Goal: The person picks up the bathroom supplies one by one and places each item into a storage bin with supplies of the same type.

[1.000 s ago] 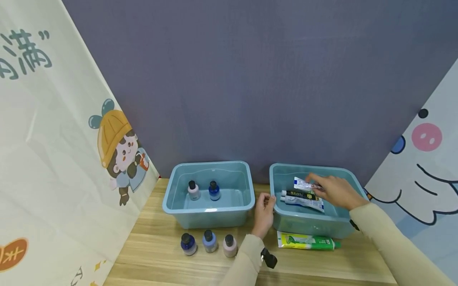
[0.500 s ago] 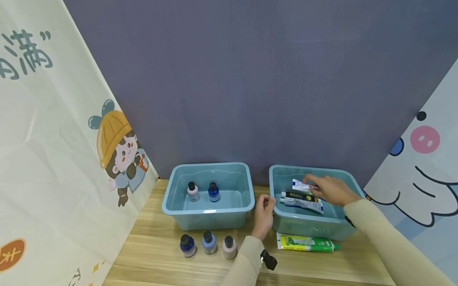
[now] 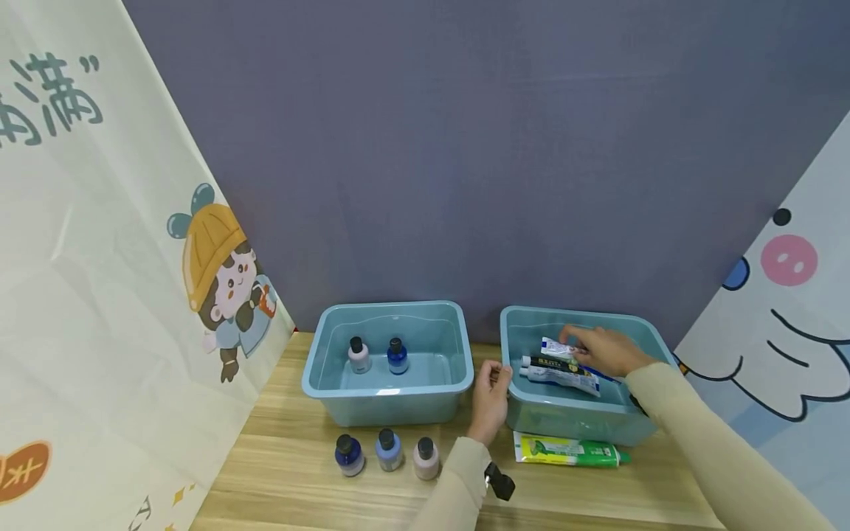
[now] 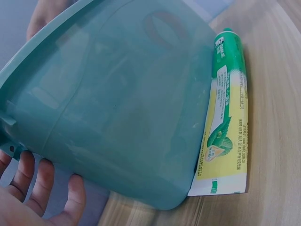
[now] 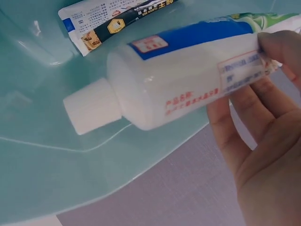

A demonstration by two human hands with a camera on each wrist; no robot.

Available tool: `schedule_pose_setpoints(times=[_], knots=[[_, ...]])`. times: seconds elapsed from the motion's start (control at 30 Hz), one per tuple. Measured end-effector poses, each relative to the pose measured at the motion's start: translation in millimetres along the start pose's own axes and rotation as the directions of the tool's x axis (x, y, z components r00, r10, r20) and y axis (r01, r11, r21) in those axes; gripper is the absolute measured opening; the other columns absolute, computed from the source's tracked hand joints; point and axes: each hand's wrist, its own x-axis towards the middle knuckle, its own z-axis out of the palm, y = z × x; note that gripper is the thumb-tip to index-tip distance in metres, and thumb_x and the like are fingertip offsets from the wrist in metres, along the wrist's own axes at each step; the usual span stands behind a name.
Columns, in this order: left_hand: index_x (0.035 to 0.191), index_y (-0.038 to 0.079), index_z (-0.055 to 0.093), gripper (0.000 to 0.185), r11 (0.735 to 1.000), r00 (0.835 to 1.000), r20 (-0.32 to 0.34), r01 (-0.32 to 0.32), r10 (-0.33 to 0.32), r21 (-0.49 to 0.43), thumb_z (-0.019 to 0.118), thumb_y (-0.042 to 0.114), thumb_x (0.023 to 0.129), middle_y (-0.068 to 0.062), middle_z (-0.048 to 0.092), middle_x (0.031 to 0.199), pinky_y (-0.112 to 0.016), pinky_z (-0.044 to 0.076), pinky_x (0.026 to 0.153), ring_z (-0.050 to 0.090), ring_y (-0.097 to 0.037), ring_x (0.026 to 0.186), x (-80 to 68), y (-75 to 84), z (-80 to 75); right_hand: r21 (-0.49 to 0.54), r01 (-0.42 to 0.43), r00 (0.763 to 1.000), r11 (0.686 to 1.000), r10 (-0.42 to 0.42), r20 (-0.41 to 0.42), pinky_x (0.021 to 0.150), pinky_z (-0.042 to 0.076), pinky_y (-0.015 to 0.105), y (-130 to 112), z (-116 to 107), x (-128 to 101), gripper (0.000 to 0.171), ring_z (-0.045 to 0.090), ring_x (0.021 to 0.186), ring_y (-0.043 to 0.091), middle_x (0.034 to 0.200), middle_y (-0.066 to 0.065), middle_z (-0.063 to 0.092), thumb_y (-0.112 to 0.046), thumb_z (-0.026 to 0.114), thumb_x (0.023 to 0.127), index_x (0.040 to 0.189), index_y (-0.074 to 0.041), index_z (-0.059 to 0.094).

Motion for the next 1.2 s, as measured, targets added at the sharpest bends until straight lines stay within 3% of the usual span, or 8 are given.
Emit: schedule_pose_setpoints(times=[0.47, 0.8, 1.2], knots=[[0.105, 0.012, 0.060, 0.020, 1.000, 1.000, -0.012, 0.007, -0.007, -0.004, 0.057, 0.031, 0.105, 0.004, 0.055, 0.092, -0.024, 0.044, 0.070, 0.049, -0.008, 0.080, 0.1, 3.8, 0.5, 0.142, -0.119, 0.982, 0.983, 0.096, 0.160, 0.058, 0.038, 0.032, -3.8, -0.4, 16.5, 0.023, 0.047, 0.065, 0.015, 0.079, 0.000, 0.056, -0.013, 0.069, 0.098, 0.115, -0.022, 0.057], [0.105, 0.015, 0.060, 0.017, 0.999, 0.999, 0.008, 0.031, -0.031, -0.010, 0.057, 0.032, 0.106, 0.006, 0.053, 0.092, -0.025, 0.043, 0.071, 0.049, -0.008, 0.080, -0.4, 2.8, 0.2, 0.160, -0.128, 0.980, 0.979, 0.100, 0.174, 0.055, 0.038, 0.032, 1.7, 7.9, 25.3, 0.025, 0.045, 0.059, 0.015, 0.073, 0.001, 0.053, -0.009, 0.067, 0.097, 0.114, -0.023, 0.057], [0.105, 0.013, 0.059, 0.019, 1.000, 1.000, 0.008, 0.021, -0.021, -0.011, 0.055, 0.031, 0.106, 0.005, 0.054, 0.092, -0.024, 0.044, 0.068, 0.048, -0.008, 0.079, -2.0, 5.0, -0.4, 0.162, -0.157, 0.972, 0.974, 0.123, 0.199, 0.056, 0.039, 0.031, 2.4, 9.9, 31.9, 0.026, 0.047, 0.062, 0.016, 0.079, 0.002, 0.056, -0.004, 0.064, 0.097, 0.114, -0.021, 0.056]])
